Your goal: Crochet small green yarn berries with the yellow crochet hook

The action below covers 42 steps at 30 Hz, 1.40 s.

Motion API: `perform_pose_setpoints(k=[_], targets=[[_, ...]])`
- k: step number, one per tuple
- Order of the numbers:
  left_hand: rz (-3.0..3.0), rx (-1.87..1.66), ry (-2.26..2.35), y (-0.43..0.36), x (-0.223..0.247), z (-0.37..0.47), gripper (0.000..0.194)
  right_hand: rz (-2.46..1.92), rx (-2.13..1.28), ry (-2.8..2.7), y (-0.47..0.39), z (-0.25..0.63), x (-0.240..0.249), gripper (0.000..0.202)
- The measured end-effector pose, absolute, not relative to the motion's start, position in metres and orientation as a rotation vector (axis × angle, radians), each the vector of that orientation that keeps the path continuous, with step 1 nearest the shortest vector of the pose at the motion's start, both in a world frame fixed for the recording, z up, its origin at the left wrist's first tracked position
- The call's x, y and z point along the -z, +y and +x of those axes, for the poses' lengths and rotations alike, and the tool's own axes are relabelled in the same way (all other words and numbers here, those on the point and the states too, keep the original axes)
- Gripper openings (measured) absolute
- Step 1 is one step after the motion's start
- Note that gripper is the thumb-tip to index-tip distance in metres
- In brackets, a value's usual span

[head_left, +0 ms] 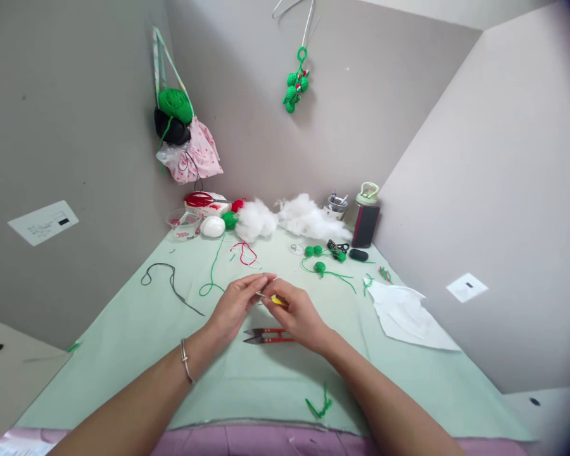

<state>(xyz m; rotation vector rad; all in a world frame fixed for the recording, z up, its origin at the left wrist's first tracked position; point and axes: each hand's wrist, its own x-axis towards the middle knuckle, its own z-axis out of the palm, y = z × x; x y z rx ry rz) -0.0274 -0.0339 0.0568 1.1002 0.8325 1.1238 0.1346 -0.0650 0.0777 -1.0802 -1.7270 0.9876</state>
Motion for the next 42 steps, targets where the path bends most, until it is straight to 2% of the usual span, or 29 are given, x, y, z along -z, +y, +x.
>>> perform_pose_setpoints(k=[5, 12, 19, 25, 34, 37, 42], targets=[[1.012, -1.203, 0.886, -0.027, -0.055, -0.034, 0.034, -1.155, -0.967, -1.615, -0.061, 0.141, -0.081, 0.024], [1.147, -1.128, 0.873, -0.039, -0.062, -0.025, 0.030, -1.185, -0.928, -1.555, -0.056, 0.141, -0.082, 0.040], [1.231, -1.134, 0.862, -0.043, -0.060, -0.025, 0.037, -1.245, -0.827, -1.568, -0.054, 0.143, -0.076, 0.036], [1.220, -1.160, 0.886, -0.043, -0.063, -0.025, 0.029, -1.238, -0.792, -1.629, -0.057, 0.143, -0.078, 0.027], [1.164, -1.142, 0.893, -0.043, -0.069, -0.029, 0.030, -1.254, -0.725, -1.553, -0.053, 0.151, -0.081, 0.036], [1.163, -1.102, 0.836, -0.042, -0.068, -0.029, 0.027, -1.252, -0.769, -1.541, -0.052, 0.153, -0.084, 0.023], [1.203, -0.995, 0.729, -0.040, -0.067, -0.031, 0.026, -1.138, -1.094, -1.694, -0.051, 0.150, -0.087, 0.025]])
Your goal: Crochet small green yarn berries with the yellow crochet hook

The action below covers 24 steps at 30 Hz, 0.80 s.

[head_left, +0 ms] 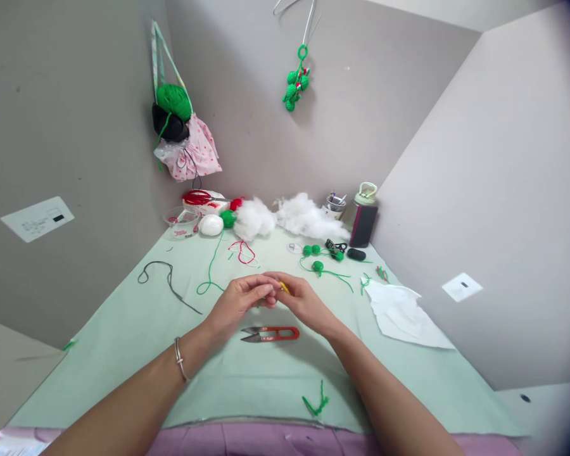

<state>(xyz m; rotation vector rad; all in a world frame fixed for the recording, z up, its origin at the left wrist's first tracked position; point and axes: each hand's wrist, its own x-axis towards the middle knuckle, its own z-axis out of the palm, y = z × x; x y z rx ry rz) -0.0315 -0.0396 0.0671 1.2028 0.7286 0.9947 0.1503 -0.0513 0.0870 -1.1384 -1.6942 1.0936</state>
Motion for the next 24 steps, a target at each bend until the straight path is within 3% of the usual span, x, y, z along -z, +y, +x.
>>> perform_pose_setpoints(k=[4, 13, 16, 24], targets=[[1.273, -0.945, 0.739, -0.036, -0.067, -0.034, 0.026, -1.223, -1.079, -1.671, -0.047, 0.157, -0.087, 0.034], [1.452, -1.093, 0.914, -0.037, -0.053, -0.027, 0.009, -1.288, -0.753, -1.815, -0.059, 0.144, -0.079, 0.030], [1.397, -1.112, 0.931, -0.034, -0.055, -0.028, 0.013, -1.296, -0.534, -1.915, -0.063, 0.137, -0.071, 0.015], [1.221, -1.054, 0.869, -0.036, -0.063, -0.029, 0.035, -1.309, -0.104, -2.082, -0.060, 0.146, -0.062, 0.022]])
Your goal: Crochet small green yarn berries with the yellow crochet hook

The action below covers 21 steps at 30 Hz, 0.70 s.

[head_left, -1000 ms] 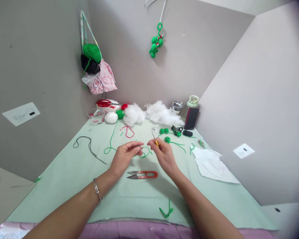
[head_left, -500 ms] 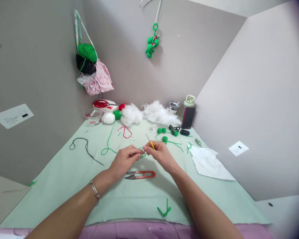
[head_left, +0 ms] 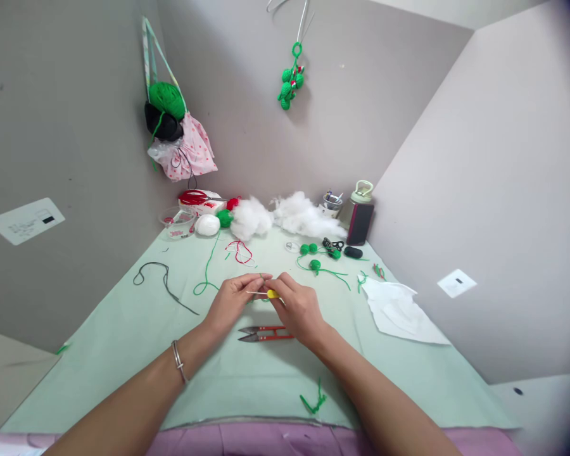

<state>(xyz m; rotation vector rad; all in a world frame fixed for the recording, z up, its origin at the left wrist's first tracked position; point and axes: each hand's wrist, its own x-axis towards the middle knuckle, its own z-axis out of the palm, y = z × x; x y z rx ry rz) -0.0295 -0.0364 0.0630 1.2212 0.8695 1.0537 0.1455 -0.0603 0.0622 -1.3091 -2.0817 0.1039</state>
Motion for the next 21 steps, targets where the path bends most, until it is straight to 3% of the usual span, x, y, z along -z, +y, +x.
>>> perform_pose_setpoints(k=[6, 15, 18, 21], targets=[[1.122, -1.088, 0.877, -0.036, -0.058, -0.028, 0.035, -1.248, -0.023, -2.121, -0.065, 0.145, -0.067, 0.033], [1.120, -1.202, 0.966, -0.038, -0.071, -0.032, 0.033, -1.164, -0.378, -1.627, -0.067, 0.157, -0.090, 0.055], [1.127, -1.233, 0.974, -0.039, -0.073, -0.032, 0.033, -1.055, -0.421, -1.544, -0.068, 0.155, -0.090, 0.047], [1.125, -1.249, 0.968, -0.038, -0.072, -0.032, 0.035, -0.962, -0.271, -1.667, -0.068, 0.150, -0.089, 0.025]])
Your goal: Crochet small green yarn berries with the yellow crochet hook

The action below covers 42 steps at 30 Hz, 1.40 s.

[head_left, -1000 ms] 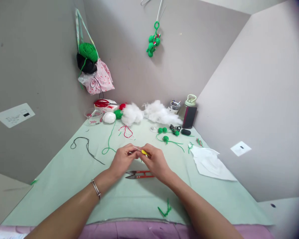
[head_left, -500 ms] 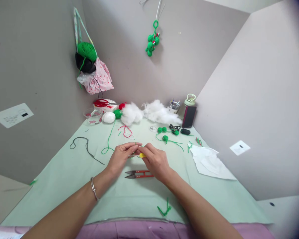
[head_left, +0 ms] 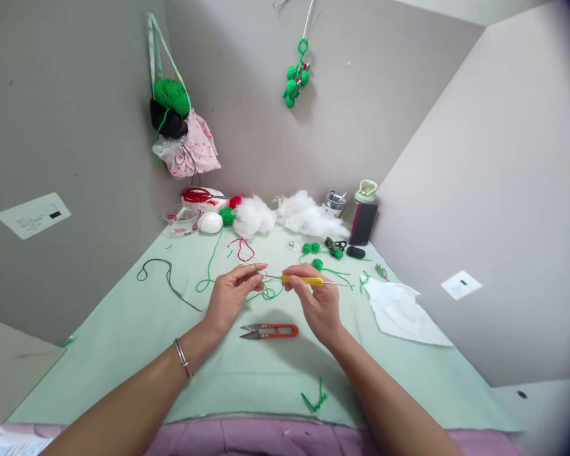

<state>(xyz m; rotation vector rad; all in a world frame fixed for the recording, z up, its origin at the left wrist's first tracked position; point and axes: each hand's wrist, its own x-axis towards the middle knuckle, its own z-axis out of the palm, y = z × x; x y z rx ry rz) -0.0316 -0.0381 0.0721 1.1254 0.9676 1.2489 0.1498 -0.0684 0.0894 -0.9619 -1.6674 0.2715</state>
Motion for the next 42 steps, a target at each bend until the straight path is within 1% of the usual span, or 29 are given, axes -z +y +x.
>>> perform_pose_setpoints(k=[2, 3, 5, 8, 10, 12, 14, 19, 23, 25, 27, 30, 34, 38, 40, 42], targets=[[1.122, -1.254, 0.956, -0.037, -0.071, -0.032, 0.038, -0.923, -0.047, -1.793, -0.068, 0.147, -0.088, 0.011], [1.119, -1.257, 0.947, -0.037, -0.070, -0.032, 0.039, -0.901, 0.062, -1.846, -0.067, 0.147, -0.087, 0.008], [1.107, -1.263, 0.927, -0.037, -0.069, -0.031, 0.041, -0.856, 0.209, -1.928, -0.066, 0.146, -0.084, 0.009], [1.075, -1.252, 0.880, -0.037, -0.067, -0.030, 0.045, -0.818, 0.314, -1.986, -0.064, 0.147, -0.078, 0.013], [1.050, -1.226, 0.841, -0.037, -0.067, -0.030, 0.049, -0.784, 0.421, -2.009, -0.063, 0.148, -0.075, 0.022], [1.033, -1.183, 0.803, -0.037, -0.068, -0.030, 0.051, -0.741, 0.450, -2.018, -0.062, 0.149, -0.073, 0.033], [1.029, -1.127, 0.767, -0.037, -0.068, -0.032, 0.050, -0.723, 0.322, -2.010, -0.062, 0.150, -0.072, 0.037], [1.056, -1.021, 0.710, -0.034, -0.072, -0.037, 0.041, -0.821, -0.180, -1.900, -0.063, 0.151, -0.079, 0.021], [1.085, -0.984, 0.707, -0.032, -0.074, -0.039, 0.038, -0.845, -0.434, -1.745, -0.065, 0.152, -0.086, 0.018], [1.106, -0.967, 0.710, -0.033, -0.074, -0.039, 0.036, -0.877, -0.640, -1.610, -0.064, 0.153, -0.089, 0.020], [1.124, -0.952, 0.712, -0.034, -0.073, -0.038, 0.035, -0.906, -0.856, -1.456, -0.061, 0.154, -0.090, 0.027], [1.131, -0.955, 0.713, -0.036, -0.072, -0.036, 0.031, -0.926, -1.032, -1.317, -0.054, 0.157, -0.090, 0.034], [1.099, -0.998, 0.701, -0.037, -0.069, -0.033, 0.031, -0.922, -1.140, -1.293, -0.049, 0.154, -0.088, 0.034], [1.031, -1.062, 0.694, -0.039, -0.066, -0.029, 0.041, -0.902, -1.113, -1.351, -0.057, 0.145, -0.082, 0.027], [0.993, -1.096, 0.697, -0.040, -0.066, -0.027, 0.042, -0.906, -0.919, -1.478, -0.063, 0.141, -0.077, 0.019], [0.960, -1.126, 0.703, -0.041, -0.066, -0.027, 0.041, -0.906, -0.574, -1.674, -0.067, 0.138, -0.071, 0.018]])
